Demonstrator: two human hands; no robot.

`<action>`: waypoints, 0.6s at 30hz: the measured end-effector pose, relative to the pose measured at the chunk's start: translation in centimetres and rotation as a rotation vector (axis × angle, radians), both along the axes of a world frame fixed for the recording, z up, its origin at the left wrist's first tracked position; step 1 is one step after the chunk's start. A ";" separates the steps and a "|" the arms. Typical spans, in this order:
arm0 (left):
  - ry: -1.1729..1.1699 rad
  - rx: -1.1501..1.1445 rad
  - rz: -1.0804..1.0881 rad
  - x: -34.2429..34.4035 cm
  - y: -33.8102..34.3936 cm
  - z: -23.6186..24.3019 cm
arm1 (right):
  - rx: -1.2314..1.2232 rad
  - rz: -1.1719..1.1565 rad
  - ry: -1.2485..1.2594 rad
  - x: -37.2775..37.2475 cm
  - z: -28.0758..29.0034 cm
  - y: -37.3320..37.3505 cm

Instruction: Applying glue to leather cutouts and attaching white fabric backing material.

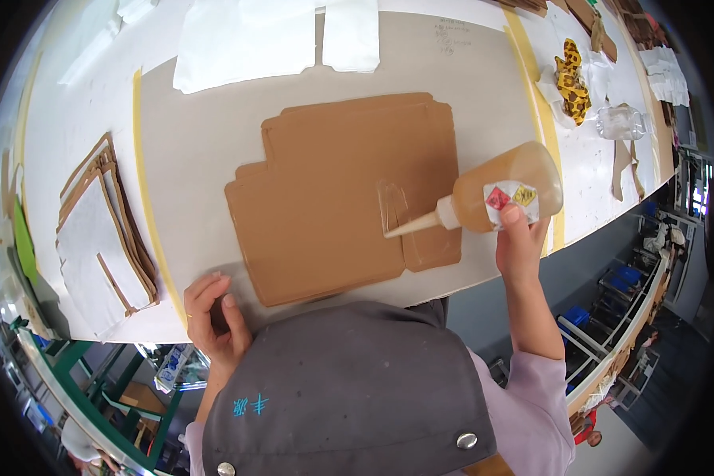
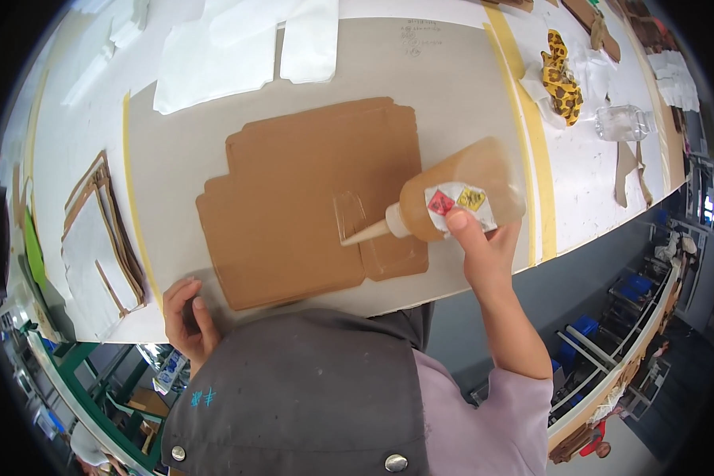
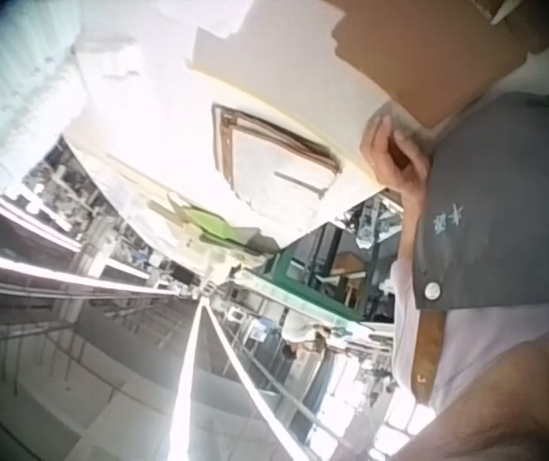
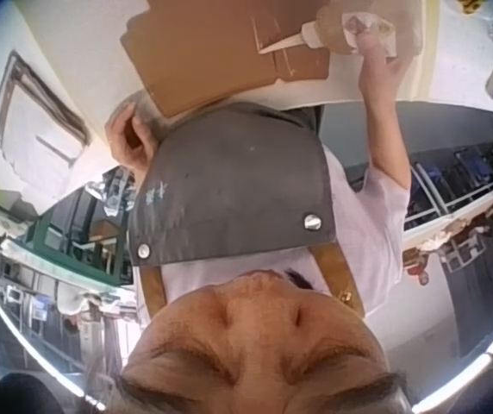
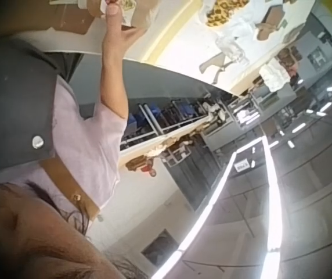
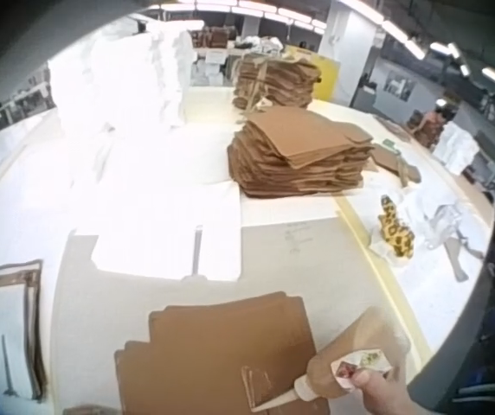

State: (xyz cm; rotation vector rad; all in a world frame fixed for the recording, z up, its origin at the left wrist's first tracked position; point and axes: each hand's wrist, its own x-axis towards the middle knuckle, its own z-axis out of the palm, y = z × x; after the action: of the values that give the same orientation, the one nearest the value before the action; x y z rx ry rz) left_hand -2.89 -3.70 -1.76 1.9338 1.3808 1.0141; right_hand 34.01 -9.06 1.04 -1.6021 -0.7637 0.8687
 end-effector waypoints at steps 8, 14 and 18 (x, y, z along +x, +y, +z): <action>-0.011 0.033 0.003 0.0 0.0 0.1 | 0.010 -0.144 -0.002 -2.6 -1.9 -7.8; -0.013 0.114 -0.025 -0.1 0.3 0.1 | 0.226 -0.282 -0.005 -7.3 -2.3 -7.3; -0.043 0.144 -0.024 0.0 0.4 -0.1 | 0.252 -0.060 -0.051 -9.8 -2.0 -5.6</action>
State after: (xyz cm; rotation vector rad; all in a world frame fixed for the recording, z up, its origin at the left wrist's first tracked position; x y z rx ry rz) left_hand -2.87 -3.32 -1.82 2.0141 1.2895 1.1655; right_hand 24.25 -14.62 -0.95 -1.4196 -0.8226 0.6629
